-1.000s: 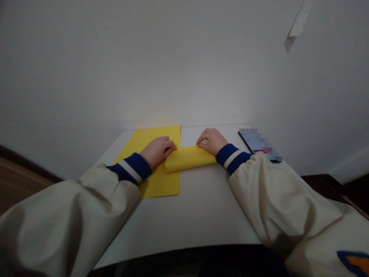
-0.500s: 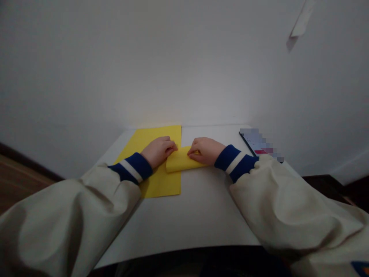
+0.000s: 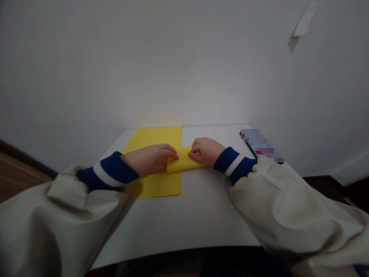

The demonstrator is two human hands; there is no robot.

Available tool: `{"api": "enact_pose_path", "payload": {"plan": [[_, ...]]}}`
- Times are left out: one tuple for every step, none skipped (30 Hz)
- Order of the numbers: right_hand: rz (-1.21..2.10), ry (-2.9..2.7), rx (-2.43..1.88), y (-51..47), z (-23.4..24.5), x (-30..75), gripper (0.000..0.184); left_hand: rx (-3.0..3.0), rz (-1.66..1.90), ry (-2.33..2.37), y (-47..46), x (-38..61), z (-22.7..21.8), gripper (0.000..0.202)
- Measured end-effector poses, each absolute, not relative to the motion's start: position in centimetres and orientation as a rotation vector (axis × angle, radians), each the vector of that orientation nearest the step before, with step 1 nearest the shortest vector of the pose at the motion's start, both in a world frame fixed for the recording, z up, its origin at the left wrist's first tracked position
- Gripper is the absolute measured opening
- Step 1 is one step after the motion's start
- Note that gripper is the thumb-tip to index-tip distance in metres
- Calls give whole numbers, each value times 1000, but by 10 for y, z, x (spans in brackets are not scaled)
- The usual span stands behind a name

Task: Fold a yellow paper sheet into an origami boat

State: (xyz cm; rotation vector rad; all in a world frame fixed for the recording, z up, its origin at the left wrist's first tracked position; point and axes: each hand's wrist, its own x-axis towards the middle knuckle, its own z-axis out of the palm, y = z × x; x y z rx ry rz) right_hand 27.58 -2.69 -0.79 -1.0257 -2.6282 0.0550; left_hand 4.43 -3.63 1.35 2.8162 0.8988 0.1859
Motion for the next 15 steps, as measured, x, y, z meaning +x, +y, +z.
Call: {"api": "enact_pose_path", "payload": {"plan": [[57,-2625,-1027,-26,-9,277,28,2809,154,906,-37,45,15,39],[60,-2627,-1026,-26,-9,277,28,2807,138,913,-37,45,15,38],[63,-2629,-1025,-26,-10,278,28,2807,125,908,-37,45,15,36],[65,-2633,-1022,-26,-10,278,28,2808,120,896,-37,45,15,35],[67,-2635,-1019,-25,-10,278,28,2806,117,884,-37,45,15,35],[68,-2637,-1015,-25,-11,278,29,2803,115,871,-36,44,15,34],[68,-2635,-1011,-25,-12,279,29,2797,114,860,-36,44,15,35],[68,-2632,-1008,-25,-12,279,29,2789,113,854,-35,43,15,35],[66,-2630,-1004,-24,-13,279,29,2780,107,850,-35,43,15,35],[64,-2629,-1001,-24,-13,280,29,2773,97,845,-35,43,15,35],[62,-2630,-998,-24,-14,280,28,2766,84,840,-34,42,15,35],[59,-2632,-997,-24,-14,280,28,2759,71,840,-34,42,15,35],[56,-2634,-998,-24,-15,280,28,2751,59,846,-34,42,16,35],[51,-2636,-999,-24,-15,280,29,2742,46,856,-34,41,16,35],[47,-2637,-1003,-24,-15,279,29,2732,29,868,-34,41,17,35]]}}
